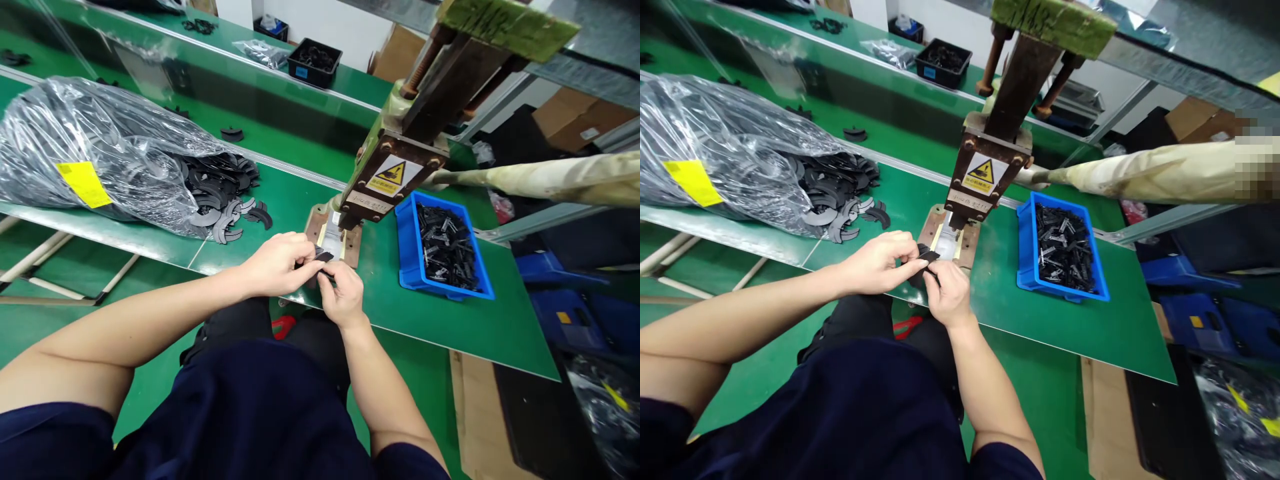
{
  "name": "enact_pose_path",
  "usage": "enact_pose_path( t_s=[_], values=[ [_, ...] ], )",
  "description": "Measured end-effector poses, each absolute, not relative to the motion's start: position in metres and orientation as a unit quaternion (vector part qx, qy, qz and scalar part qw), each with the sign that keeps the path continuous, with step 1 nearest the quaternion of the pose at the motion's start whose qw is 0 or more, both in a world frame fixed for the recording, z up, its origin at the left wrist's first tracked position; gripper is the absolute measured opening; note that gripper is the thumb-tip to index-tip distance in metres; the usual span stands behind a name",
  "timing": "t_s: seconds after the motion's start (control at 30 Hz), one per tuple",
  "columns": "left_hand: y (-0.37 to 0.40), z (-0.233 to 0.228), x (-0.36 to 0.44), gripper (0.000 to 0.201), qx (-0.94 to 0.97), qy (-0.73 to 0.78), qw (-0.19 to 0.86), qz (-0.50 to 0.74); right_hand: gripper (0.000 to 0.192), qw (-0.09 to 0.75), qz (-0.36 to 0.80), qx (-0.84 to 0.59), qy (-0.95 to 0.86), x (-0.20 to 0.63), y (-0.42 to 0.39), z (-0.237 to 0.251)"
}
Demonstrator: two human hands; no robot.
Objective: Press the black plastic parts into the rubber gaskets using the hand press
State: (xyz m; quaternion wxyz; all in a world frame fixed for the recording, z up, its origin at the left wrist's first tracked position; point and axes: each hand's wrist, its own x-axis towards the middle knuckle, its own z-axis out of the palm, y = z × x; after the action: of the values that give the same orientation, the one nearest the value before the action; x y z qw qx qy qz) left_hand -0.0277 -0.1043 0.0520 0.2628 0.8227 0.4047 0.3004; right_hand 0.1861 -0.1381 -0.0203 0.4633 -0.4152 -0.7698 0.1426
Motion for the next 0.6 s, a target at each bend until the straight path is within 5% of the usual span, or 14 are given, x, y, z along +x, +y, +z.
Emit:
enact_pose_path(
  t_s=[0.43, 0.6],
  values=[
    [-0.082, 0.023, -0.035, 0.052, 0.586, 0.38, 0.676, 0.235, 0.023, 0.484, 0.174, -0.443, -0.735, 0.199, -0.146, -0.024],
    [-0.009, -0.006, -0.041, 0.046, 0.445, 0.528, 0.616, 0.379, 0.036, 0.496, 0.193, -0.488, -0.691, 0.223, -0.152, -0.029]
  ],
)
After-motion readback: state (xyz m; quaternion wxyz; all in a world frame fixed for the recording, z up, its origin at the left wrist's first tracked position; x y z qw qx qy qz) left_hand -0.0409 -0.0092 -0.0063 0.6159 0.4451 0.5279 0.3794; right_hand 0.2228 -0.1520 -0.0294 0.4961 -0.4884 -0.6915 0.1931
